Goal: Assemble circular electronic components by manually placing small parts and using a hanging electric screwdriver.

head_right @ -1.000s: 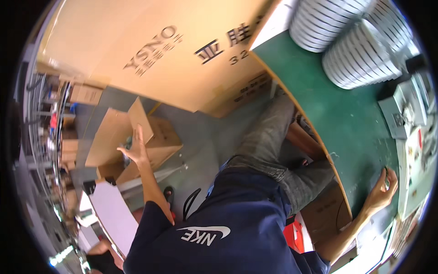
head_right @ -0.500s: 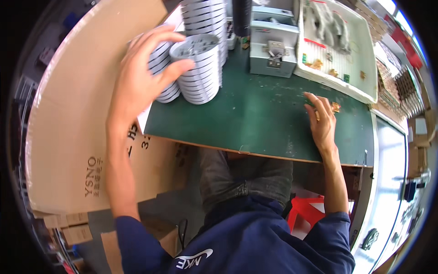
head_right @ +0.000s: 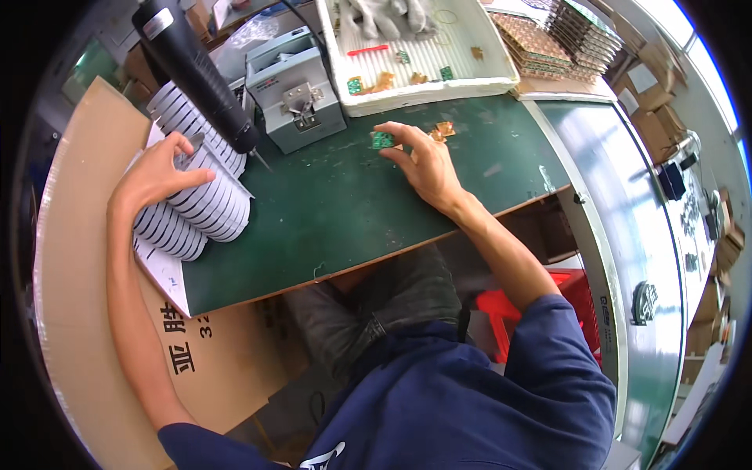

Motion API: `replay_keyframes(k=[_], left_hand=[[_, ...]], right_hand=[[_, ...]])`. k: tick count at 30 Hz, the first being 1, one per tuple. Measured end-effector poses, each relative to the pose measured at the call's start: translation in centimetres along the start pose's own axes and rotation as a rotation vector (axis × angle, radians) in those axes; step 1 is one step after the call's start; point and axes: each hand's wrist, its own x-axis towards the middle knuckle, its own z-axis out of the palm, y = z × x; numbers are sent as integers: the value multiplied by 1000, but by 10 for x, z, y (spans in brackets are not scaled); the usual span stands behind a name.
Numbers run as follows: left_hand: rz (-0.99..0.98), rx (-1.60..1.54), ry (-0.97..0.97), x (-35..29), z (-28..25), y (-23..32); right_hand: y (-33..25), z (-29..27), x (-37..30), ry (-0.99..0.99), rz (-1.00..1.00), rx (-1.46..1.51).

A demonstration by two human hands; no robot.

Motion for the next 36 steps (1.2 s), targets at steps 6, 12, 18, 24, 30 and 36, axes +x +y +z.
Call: replay_keyframes(k=[6, 12, 18, 24, 30, 36], left_hand=[[41, 9, 32, 5, -3, -8], [-18, -94, -100, 6, -10, -9], [88, -106, 119, -18, -14, -7], [95, -387, 364, -94, -21, 4], [334, -464, 456, -120, 88, 56], [323, -855, 520, -72, 191, 85]], right_hand=[[-3, -8, -5, -130, 135, 329], [-8, -4, -17, -206, 218, 847], [-4, 2, -22, -213, 208, 880], [-2, -1, -26, -250, 237, 962], [-9, -3, -27, -278, 258, 841], [-21, 4, -32, -367, 317, 606]])
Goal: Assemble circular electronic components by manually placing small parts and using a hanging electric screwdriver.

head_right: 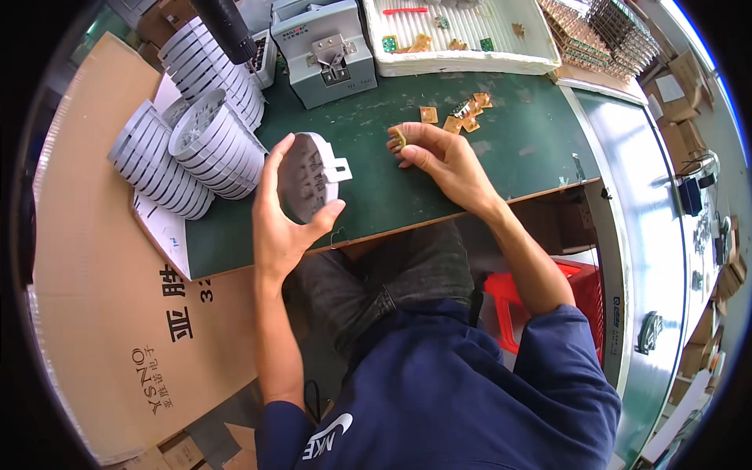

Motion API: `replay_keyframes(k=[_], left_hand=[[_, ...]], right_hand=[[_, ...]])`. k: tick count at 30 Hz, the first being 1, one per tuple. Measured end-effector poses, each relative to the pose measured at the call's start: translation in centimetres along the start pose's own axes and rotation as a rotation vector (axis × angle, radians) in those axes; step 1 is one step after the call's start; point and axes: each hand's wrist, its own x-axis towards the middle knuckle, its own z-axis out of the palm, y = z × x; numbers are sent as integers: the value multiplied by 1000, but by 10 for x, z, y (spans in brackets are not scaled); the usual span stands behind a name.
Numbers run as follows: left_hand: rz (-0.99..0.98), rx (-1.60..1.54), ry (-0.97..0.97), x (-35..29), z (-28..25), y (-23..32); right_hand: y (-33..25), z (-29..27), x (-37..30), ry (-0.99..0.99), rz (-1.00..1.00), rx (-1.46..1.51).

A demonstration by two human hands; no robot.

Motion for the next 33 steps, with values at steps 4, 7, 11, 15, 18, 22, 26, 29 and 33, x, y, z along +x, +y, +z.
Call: replay_keyframes(k=[4, 7, 11, 15, 18, 22, 26, 29, 33], left_hand=[[-432, -1325, -50, -2, 22, -10], [-516, -1618, -63, 1, 21, -11], [-535, -1722, -102, 1, 20, -17], [-548, -1685, -114, -1, 15, -18], [-551, -1638, -122, -2, 14, -18], [-546, -1615, -127, -2, 13, -19], [-516, -1492, -139, -1, 13, -26], [-459, -1240, -99, 1, 15, -24], [-292, -545, -107, 10, 21, -19]], right_hand=[[0, 6, -2, 31, 71, -137], [-1, 7, -2, 33, 76, -159], [-1, 7, -4, 36, 69, -211], [-3, 8, -3, 40, 85, -255], [-3, 7, -4, 34, 84, -266], [-6, 10, -4, 36, 83, -270], [-3, 8, -4, 40, 78, -287], [-2, 6, -4, 69, 90, -271], [0, 5, -2, 175, 5, -88]])
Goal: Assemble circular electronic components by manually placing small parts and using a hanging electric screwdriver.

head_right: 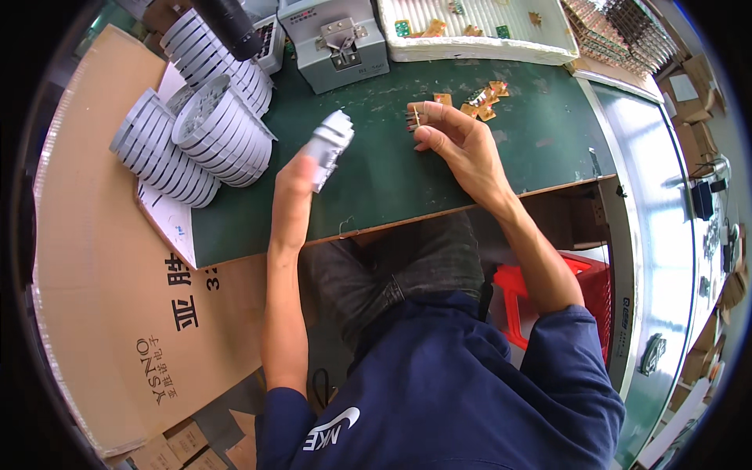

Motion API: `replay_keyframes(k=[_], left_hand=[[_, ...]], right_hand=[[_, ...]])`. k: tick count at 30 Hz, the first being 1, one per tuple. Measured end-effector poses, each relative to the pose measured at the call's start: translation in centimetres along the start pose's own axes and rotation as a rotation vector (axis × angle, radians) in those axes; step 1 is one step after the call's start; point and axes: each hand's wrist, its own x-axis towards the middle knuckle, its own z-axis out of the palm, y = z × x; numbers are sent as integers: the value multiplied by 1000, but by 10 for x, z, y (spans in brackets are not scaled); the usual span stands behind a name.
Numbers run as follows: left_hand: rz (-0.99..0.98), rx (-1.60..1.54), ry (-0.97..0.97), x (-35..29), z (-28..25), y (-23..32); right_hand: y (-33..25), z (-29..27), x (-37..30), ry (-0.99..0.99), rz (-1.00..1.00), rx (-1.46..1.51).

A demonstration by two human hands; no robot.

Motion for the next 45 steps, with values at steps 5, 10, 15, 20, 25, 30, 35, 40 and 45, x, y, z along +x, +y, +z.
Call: replay_keyframes(k=[5, 10, 15, 20, 25, 30, 35, 40, 45], left_hand=[[143, 349, 38, 11, 11, -8], [-43, -701, -91, 13, 0, -2], [-44, -659, -87, 3, -10, -1], [-43, -683, -89, -4, -15, -2], [-51, -672, -73, -5, -10, 1], [-11, -670, -91, -12, -15, 0], [58, -714, -41, -59, -39, 1], [-69, -908, 92, -201, -61, -40], [-154, -1129, 653, -370, -54, -79]], right_hand=[[-7, 1, 4, 37, -24, 101], [-10, 3, 0, 61, 21, 111], [0, 4, -3, 16, 34, -27], [-4, 10, -6, -13, 36, -125], [-5, 6, -7, -15, 44, -194], [-3, 3, -7, -21, 45, -189], [1, 10, -6, -16, -12, -234], [13, -5, -10, -1, -120, -387], [13, -11, -6, -30, -154, -423]])
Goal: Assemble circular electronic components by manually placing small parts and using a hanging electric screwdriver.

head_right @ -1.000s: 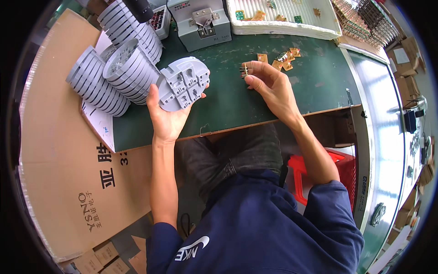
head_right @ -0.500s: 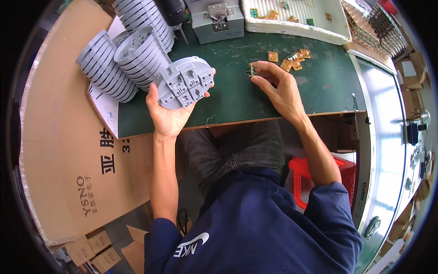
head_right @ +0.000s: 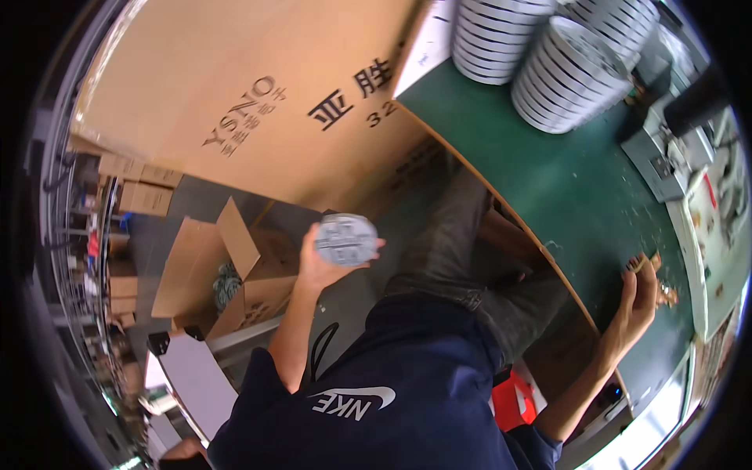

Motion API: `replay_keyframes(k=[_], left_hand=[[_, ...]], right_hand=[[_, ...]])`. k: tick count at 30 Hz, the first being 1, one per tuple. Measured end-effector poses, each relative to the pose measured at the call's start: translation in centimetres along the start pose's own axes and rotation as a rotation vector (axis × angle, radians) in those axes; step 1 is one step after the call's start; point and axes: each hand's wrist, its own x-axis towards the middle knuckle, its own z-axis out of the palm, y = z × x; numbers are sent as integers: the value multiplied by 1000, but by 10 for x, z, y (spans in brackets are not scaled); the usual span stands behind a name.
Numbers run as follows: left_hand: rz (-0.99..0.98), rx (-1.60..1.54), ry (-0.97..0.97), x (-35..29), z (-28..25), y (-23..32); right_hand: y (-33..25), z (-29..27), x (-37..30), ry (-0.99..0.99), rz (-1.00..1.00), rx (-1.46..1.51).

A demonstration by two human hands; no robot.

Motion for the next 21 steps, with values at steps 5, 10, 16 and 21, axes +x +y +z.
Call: replay_keyframes(k=[5, 10, 16, 21], left_hand=[[855, -323, 270, -137, -104, 28], [1440, -450, 406, -201, -149, 92], [561, -89, 39, -103, -65, 97], [569, 1073, -408, 38, 199, 113]], right_hand=[[-5, 9, -1, -31, 31, 64], [4, 0, 5, -50, 25, 56], [-10, 6, 2, -33, 68, 77], [-12, 10, -1, -45, 96, 121]])
